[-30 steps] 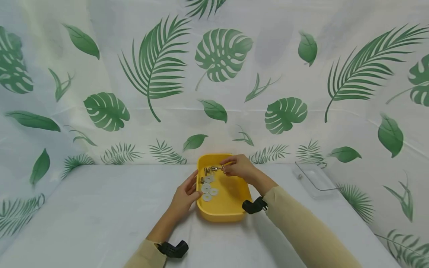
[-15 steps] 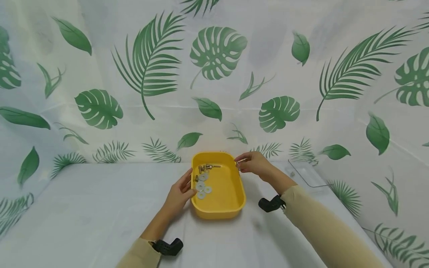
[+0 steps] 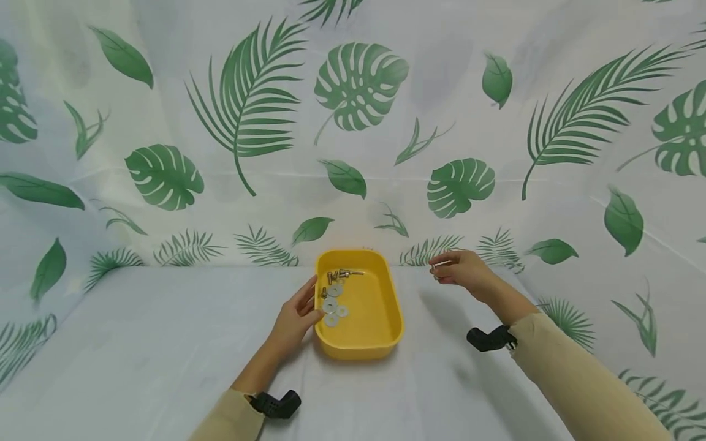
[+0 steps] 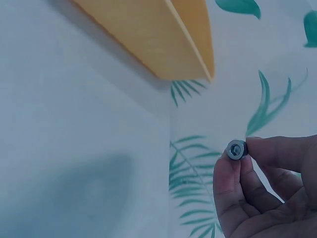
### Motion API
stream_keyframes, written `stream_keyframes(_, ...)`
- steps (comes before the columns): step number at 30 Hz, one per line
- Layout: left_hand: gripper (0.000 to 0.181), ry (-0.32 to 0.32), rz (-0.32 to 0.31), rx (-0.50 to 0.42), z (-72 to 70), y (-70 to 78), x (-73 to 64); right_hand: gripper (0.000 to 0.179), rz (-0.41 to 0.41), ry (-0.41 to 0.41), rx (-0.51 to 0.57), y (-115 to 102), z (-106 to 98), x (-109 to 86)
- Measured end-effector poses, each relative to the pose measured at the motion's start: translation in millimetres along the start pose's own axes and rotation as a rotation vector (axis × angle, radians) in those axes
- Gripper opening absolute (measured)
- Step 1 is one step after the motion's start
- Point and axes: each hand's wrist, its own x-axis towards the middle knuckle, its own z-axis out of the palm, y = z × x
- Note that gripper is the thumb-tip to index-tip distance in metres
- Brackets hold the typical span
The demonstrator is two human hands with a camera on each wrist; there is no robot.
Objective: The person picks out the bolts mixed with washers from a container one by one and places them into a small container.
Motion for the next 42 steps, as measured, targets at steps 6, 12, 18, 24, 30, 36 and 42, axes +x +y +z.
stream_keyframes(6, 0.077, -0.011, -0.018, 0.021, 1.1, 2.8, -0.3, 0.045, -0.015, 0.001, 0.012, 18, -26, -9.1)
stream_keyframes(12, 0.077, -0.02, -0.033, 0.028, 2.0, 3.8, -0.7, 0.045, 0.028, 0.027, -0.023, 36, -45, -13.8)
stream_keyframes(18, 0.077, -0.012, -0.038, 0.031, 1.3, 3.4, 1.1, 0.048, 0.042, 0.047, -0.054, 47, -63, -15.0)
stream_keyframes(24, 0.077, -0.014, -0.029, 0.026, 1.6, 3.9, 1.6, 0.051, 0.107, 0.103, -0.077, 61, -78, -14.7)
stream_keyframes(30, 0.078, 0.004, -0.032, 0.032, 0.5, 3.8, 0.6, 0.049, 0.156, 0.135, -0.084, 74, -84, -9.9)
stream_keyframes(36, 0.078, 0.003, -0.028, 0.035, 0.8, 3.5, 0.4, 0.05, 0.216, 0.152, -0.13, 90, -90, -5.0)
stream_keyframes(42, 0.077, 0.003, -0.026, 0.018, 1.9, 5.3, 0.6, 0.049, 0.238, 0.165, -0.131, 105, -96, -0.6)
